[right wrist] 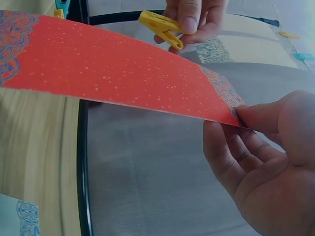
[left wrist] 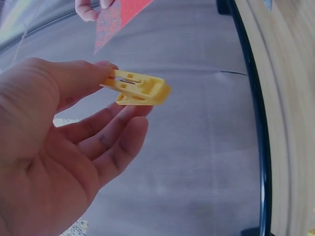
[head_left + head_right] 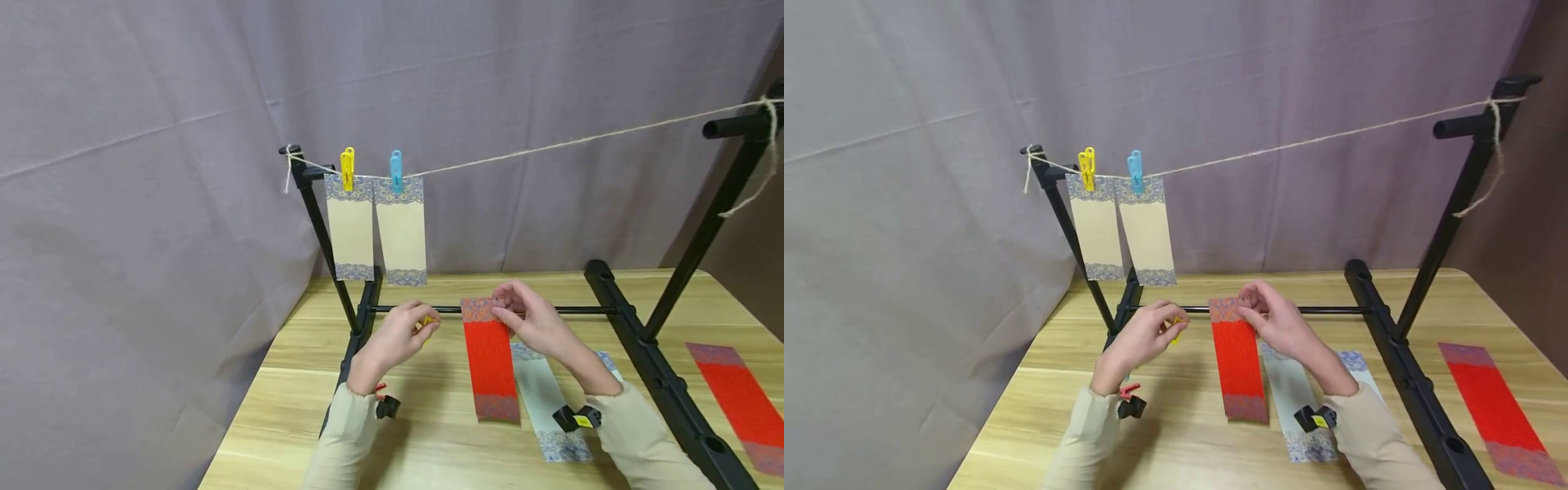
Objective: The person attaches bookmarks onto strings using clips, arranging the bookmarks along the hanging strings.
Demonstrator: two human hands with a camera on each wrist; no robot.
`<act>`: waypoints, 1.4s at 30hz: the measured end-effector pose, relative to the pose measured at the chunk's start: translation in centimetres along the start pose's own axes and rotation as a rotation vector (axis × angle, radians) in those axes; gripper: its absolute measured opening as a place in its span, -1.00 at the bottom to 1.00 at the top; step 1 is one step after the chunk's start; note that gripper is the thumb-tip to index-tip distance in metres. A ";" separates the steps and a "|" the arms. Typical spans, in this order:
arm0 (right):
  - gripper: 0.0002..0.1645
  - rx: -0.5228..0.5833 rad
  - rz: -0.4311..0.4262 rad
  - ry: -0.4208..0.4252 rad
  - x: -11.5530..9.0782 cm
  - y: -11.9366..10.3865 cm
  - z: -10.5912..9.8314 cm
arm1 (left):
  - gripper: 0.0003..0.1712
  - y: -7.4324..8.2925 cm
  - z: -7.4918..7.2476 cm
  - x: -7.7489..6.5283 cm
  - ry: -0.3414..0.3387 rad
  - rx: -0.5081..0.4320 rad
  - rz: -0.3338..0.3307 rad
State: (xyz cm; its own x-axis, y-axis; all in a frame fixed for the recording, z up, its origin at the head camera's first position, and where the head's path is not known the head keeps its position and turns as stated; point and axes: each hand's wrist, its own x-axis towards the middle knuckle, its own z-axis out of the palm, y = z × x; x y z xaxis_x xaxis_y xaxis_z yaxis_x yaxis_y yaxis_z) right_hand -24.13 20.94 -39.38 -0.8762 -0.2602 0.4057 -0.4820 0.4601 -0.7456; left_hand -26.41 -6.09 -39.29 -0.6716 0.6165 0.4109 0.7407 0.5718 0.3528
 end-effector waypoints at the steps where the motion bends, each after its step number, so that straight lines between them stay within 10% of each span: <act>1: -0.74 0.005 -0.004 0.000 0.1 0.0 0.0 | -0.89 0.1 -0.1 0.0 0.011 -0.012 0.007; 42: -0.67 -0.139 -0.165 0.047 3.5 -5.8 -3.7 | -0.87 4.9 -8.3 5.0 0.277 -0.068 0.260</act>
State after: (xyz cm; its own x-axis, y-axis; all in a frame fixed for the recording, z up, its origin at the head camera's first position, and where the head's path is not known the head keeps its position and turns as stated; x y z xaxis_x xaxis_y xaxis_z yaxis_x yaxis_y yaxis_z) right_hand -24.47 20.46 -31.69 -0.7834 -0.3029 0.5427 -0.6120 0.5284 -0.5885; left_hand -25.94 -4.71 -28.53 -0.4379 0.5610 0.7025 0.8914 0.3728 0.2579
